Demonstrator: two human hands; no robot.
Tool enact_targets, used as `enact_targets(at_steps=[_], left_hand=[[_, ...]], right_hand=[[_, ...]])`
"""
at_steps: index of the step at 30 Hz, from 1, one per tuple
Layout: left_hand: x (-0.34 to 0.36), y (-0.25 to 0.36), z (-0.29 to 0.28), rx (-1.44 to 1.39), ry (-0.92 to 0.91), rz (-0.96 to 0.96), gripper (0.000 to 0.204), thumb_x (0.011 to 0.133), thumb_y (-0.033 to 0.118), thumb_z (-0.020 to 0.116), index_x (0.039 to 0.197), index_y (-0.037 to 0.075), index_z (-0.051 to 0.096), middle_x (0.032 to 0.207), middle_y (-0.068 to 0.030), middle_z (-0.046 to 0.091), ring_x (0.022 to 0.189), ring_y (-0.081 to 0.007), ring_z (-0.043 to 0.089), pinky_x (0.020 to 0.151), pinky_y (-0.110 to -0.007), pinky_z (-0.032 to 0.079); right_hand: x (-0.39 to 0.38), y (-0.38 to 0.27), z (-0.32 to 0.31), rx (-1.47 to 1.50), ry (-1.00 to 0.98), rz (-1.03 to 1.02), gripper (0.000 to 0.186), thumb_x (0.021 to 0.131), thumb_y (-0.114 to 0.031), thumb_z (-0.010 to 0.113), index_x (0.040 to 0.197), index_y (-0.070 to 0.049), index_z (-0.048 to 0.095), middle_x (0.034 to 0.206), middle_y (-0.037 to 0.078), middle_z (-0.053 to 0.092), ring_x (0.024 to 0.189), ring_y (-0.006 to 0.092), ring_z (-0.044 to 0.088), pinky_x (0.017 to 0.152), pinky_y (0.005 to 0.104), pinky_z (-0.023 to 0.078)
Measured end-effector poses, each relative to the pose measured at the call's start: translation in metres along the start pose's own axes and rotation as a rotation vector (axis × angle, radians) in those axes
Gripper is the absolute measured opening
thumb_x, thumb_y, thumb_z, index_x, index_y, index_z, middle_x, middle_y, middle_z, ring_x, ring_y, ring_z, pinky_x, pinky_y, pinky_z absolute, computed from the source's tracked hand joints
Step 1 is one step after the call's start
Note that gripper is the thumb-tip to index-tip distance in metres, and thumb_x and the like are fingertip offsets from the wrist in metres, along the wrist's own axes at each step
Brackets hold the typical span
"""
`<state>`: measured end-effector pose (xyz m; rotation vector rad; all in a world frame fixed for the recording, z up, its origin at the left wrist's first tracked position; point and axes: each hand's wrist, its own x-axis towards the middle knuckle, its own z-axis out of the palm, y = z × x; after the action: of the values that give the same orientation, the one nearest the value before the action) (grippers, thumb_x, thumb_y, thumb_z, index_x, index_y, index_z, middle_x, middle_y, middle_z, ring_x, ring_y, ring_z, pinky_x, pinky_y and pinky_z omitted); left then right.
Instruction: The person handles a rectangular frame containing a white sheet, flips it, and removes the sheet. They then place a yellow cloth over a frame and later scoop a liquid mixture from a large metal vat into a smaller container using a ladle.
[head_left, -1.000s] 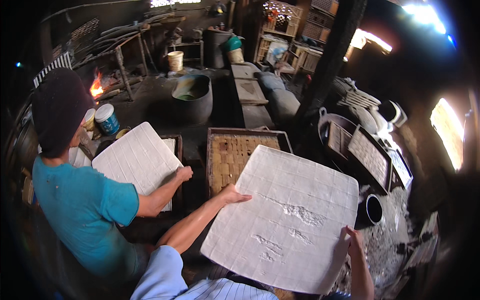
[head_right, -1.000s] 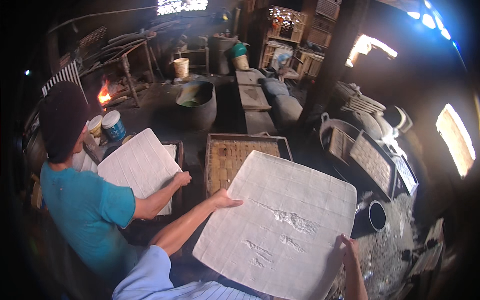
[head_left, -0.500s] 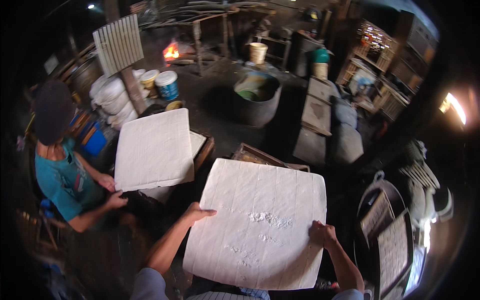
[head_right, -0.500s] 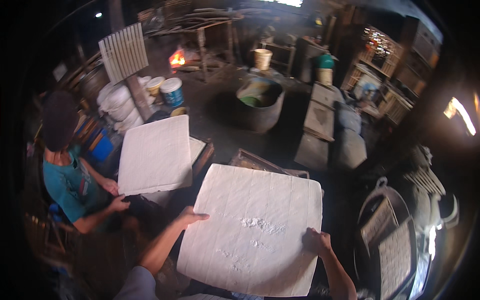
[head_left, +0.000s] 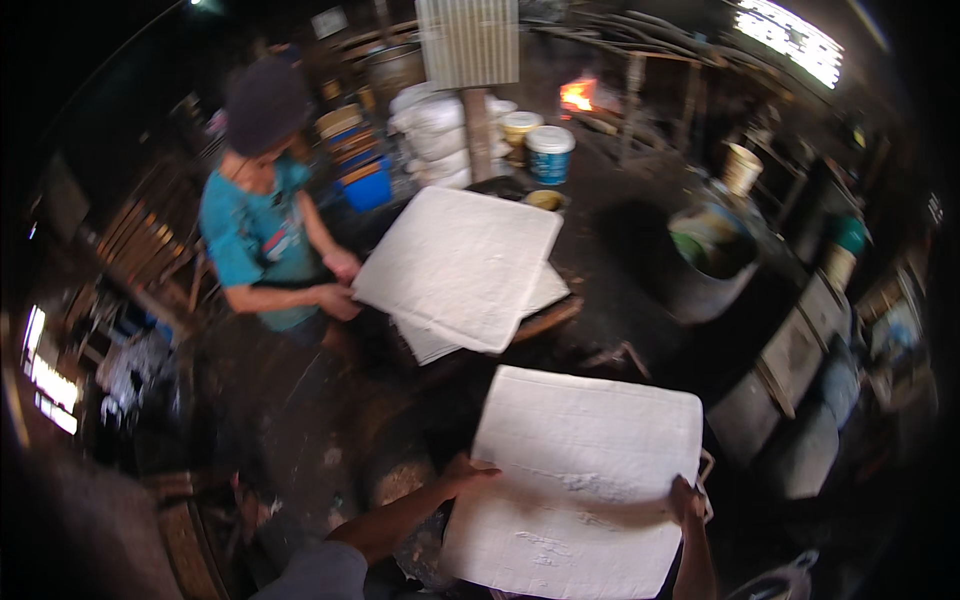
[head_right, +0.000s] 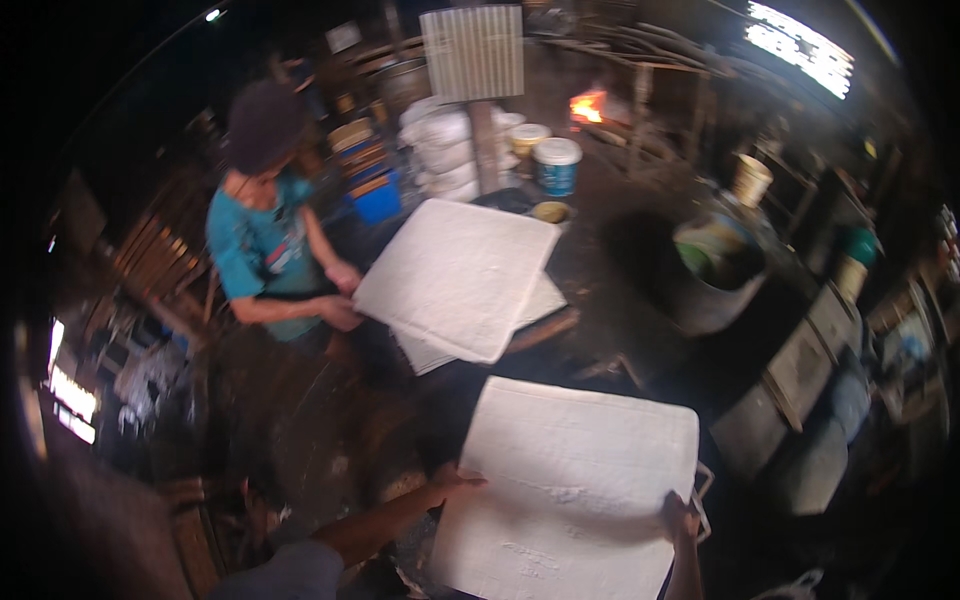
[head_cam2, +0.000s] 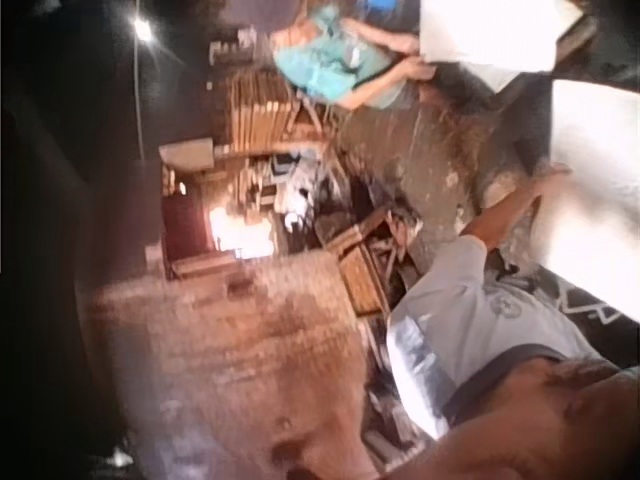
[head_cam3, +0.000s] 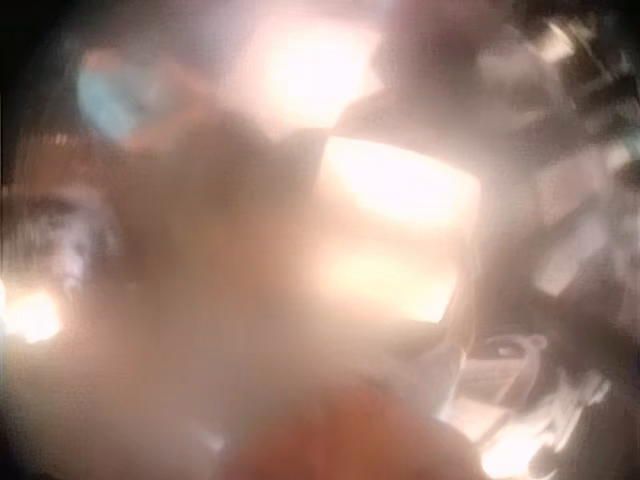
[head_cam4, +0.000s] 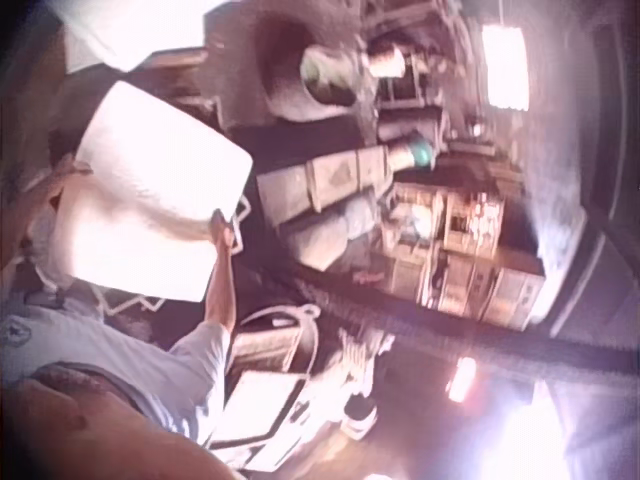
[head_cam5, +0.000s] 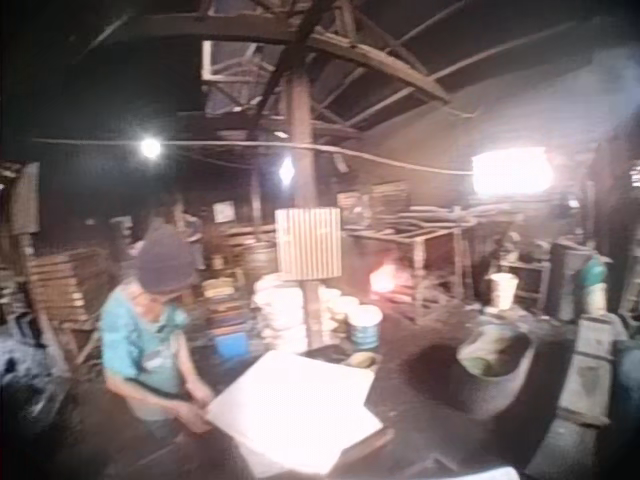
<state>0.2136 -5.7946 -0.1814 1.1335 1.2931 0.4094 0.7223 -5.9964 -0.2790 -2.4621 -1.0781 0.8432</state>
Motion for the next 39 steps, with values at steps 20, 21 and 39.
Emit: enact_targets(at_steps=[20, 21, 39], left_hand=[[-0.115, -0.261, -0.409, 0.089, 0.172, -0.149, 0.027, 0.082, 0.032, 0.065, 0.101, 0.013, 0.067, 0.091, -0.0033, 0.067, 0.076, -0.0142, 0.064, 0.073, -0.033, 0.051], [-0.122, -0.282, -0.456, 0.071, 0.232, -0.069, 0.023, 0.084, 0.03, 0.063, 0.097, 0.013, 0.068, 0.089, -0.0032, 0.066, 0.074, -0.014, 0.064, 0.07, -0.032, 0.051], [-0.146, -0.257, -1.026, -0.425, 1.049, -0.513, 0.023, 0.085, 0.021, 0.061, 0.104, 0.008, 0.062, 0.093, -0.0056, 0.066, 0.082, -0.0147, 0.063, 0.069, -0.03, 0.049]], right_hand=[[-0.121, -0.414, 0.191, 0.554, 0.421, -0.002, 0.014, 0.085, -0.01, 0.052, 0.094, 0.0, 0.054, 0.07, 0.009, 0.061, 0.056, 0.0199, 0.062, 0.05, 0.0271, 0.049], [-0.143, -0.451, 0.231, 0.701, 0.289, 0.05, 0.012, 0.084, -0.009, 0.053, 0.092, 0.0, 0.054, 0.069, 0.009, 0.061, 0.054, 0.0198, 0.062, 0.048, 0.0271, 0.049], [-0.208, -1.193, 0.903, 0.7, -0.972, 0.127, 0.014, 0.074, -0.004, 0.061, 0.085, -0.005, 0.053, 0.058, 0.006, 0.051, 0.043, 0.018, 0.05, 0.037, 0.0297, 0.039]])
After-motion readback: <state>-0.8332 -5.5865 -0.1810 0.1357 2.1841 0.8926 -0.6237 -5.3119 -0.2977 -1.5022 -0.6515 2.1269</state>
